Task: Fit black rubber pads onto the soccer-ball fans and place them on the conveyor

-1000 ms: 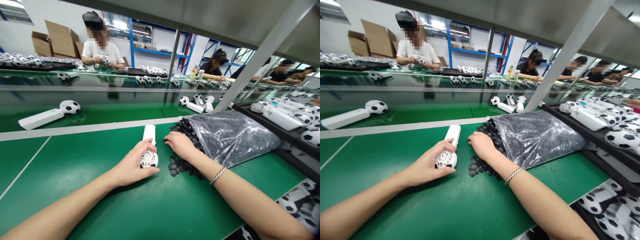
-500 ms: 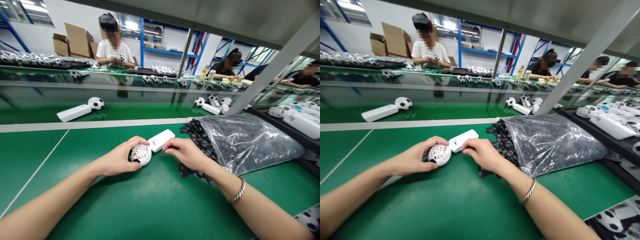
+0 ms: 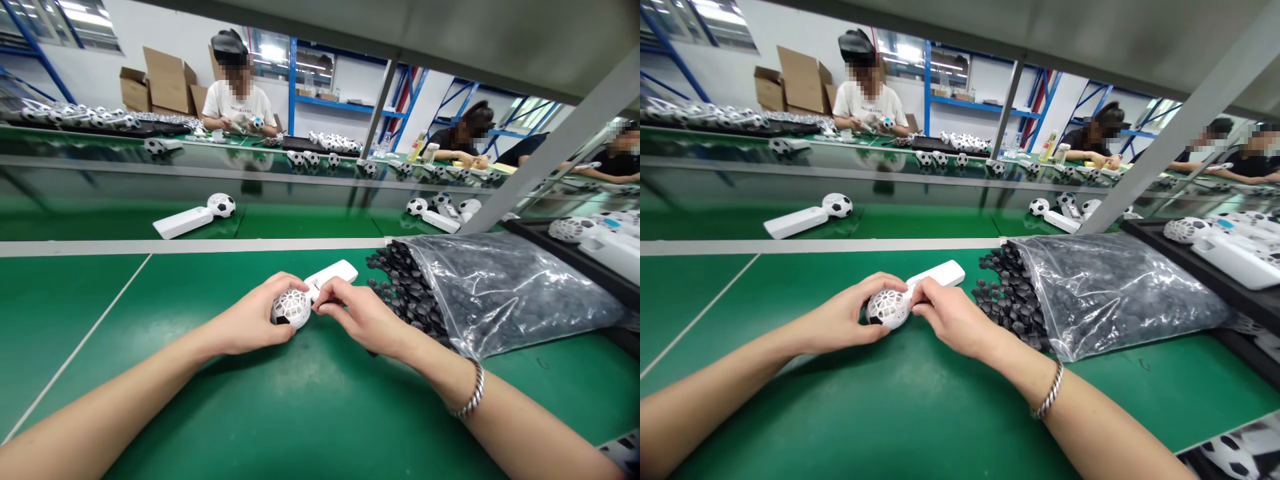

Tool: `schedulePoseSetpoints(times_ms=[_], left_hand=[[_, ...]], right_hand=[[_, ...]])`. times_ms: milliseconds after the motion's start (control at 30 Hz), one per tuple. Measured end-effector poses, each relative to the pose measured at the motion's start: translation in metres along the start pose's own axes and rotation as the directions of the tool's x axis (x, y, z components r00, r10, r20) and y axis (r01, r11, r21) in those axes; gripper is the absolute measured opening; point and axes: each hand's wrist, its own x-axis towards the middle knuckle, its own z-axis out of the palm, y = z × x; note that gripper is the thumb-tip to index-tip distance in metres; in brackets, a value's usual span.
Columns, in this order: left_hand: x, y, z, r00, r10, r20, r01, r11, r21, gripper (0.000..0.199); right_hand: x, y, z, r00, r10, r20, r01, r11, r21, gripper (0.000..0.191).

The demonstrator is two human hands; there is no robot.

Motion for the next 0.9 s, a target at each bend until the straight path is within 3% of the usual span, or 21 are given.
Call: schedulePoseSetpoints(times_ms=[133,300,400,533,633,800,900], left_hand=[[0.000,0.002,0.002,1.000,0.008,-0.021,-0.007,1.000,0.009,0.047],[0.000,0.002,0.005,0.999,-0.002,-0.047,0.002,1.000,0.004,0.045],[0.000,0.002,0.009,0.996,-0.020,-0.090,0.019,1.000,-0.011,0.048],[0.001,0.001,0.014,0.990,-0.026,-0.140,0.024,1.000,-0.019,0.047],[0.002,0.001,0.017,0.984,-0.044,-0.173,0.040,0.999,-0.023,0.041],[0.002,0.001,0.019,0.983,-0.034,-0.181,0.032,0.999,-0.014,0.040],[0.001,0.001,0.018,0.984,-0.047,-0.171,0.045,0.999,-0.015,0.041]], right_hand=[[0.000,0.000,0.001,0.999,-0.031,0.023,0.032,0.999,-0.011,0.019],[0.002,-0.001,0.003,0.987,-0.095,-0.126,0.091,0.995,-0.040,0.013],[0.003,0.001,0.008,0.996,0.024,-0.089,-0.011,0.989,0.149,0.006],[0.005,0.005,0.018,0.982,0.181,0.056,-0.188,0.891,0.414,0.004],[0.005,0.009,0.024,0.975,0.218,0.042,-0.209,0.833,0.513,0.002],[0.003,0.012,0.024,0.975,0.219,0.037,-0.209,0.846,0.491,0.007],[0.004,0.010,0.022,0.985,0.170,0.007,-0.159,0.906,0.392,0.004]])
